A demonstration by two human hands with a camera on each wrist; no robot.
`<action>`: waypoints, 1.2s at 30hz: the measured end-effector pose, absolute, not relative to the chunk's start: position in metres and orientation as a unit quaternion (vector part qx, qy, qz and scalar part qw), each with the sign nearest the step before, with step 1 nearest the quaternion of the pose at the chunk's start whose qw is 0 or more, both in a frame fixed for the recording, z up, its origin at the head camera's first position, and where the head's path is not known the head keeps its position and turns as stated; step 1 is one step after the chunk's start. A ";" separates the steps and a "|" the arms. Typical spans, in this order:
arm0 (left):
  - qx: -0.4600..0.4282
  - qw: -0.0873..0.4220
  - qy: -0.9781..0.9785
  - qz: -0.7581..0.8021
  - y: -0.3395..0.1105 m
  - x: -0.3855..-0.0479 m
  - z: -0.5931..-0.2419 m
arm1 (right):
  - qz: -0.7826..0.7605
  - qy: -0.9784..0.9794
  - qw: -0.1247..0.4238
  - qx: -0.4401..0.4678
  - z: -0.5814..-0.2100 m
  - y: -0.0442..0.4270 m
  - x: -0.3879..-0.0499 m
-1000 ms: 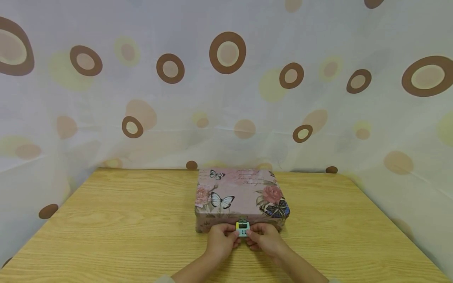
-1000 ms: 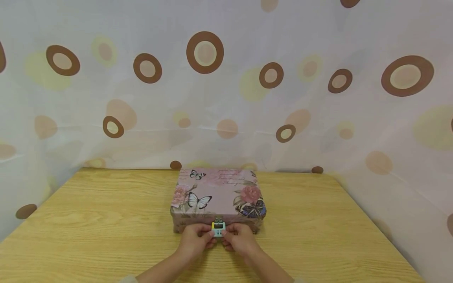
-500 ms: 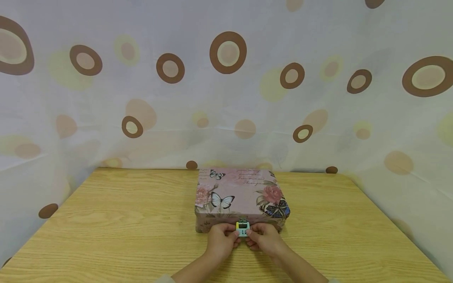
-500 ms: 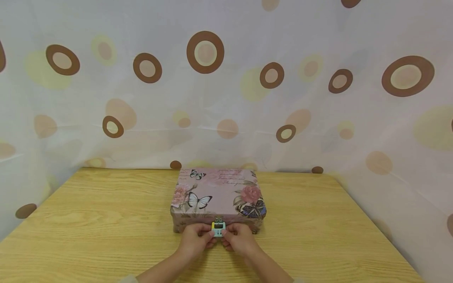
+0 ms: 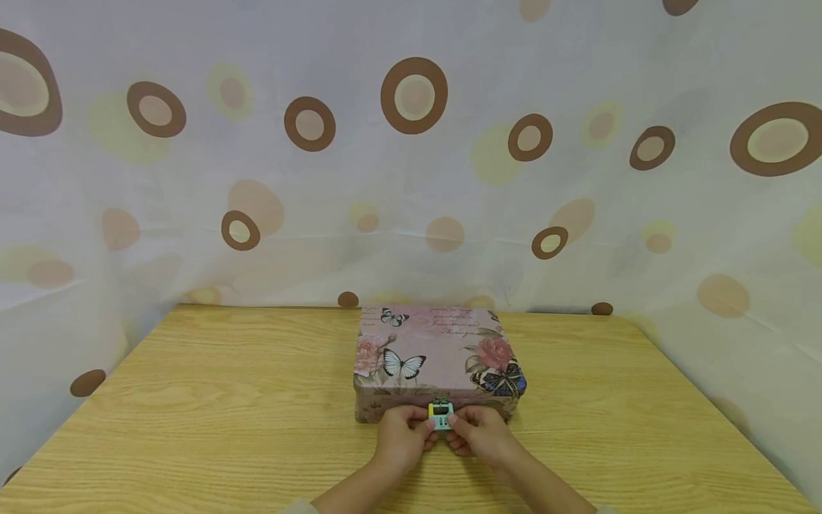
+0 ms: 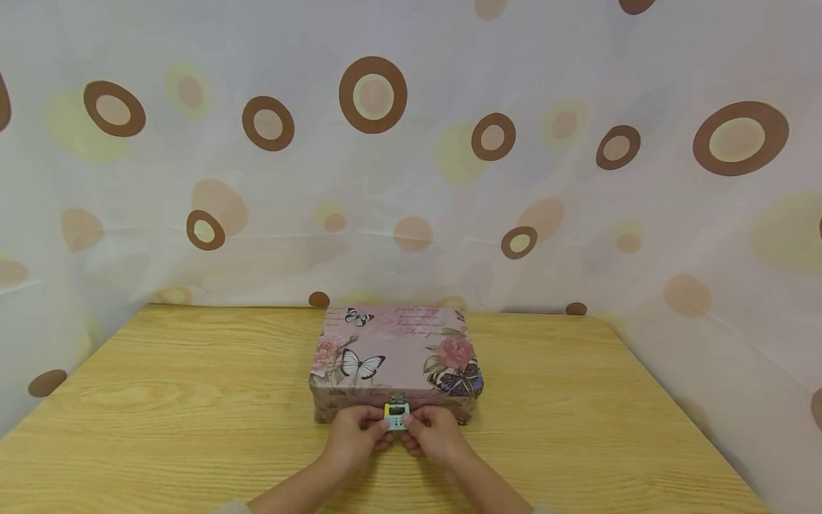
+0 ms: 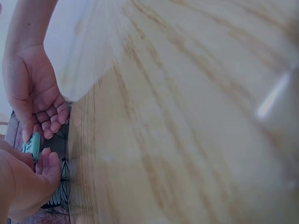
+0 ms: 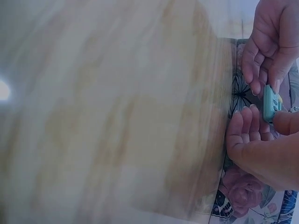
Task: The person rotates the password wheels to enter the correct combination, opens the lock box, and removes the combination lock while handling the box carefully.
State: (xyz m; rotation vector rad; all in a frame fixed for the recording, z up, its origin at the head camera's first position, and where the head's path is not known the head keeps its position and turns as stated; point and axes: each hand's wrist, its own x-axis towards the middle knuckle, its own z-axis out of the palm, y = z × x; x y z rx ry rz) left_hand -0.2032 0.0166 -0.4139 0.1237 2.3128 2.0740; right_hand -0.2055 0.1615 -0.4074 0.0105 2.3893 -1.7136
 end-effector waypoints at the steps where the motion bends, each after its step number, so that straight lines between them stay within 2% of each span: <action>1: 0.039 0.017 0.744 0.667 0.017 -0.203 -0.414 | -0.580 0.808 0.103 0.005 -0.407 0.162 -0.206; 11: 0.031 0.030 0.737 0.674 0.017 -0.204 -0.413 | -0.611 0.780 0.135 0.014 -0.402 0.167 -0.206; 19: 0.031 0.033 0.732 0.680 0.018 -0.206 -0.414 | -0.615 0.775 0.142 -0.013 -0.403 0.169 -0.207; 36: 0.032 0.031 0.729 0.683 0.017 -0.211 -0.423 | -0.597 0.792 0.130 -0.017 -0.406 0.167 -0.208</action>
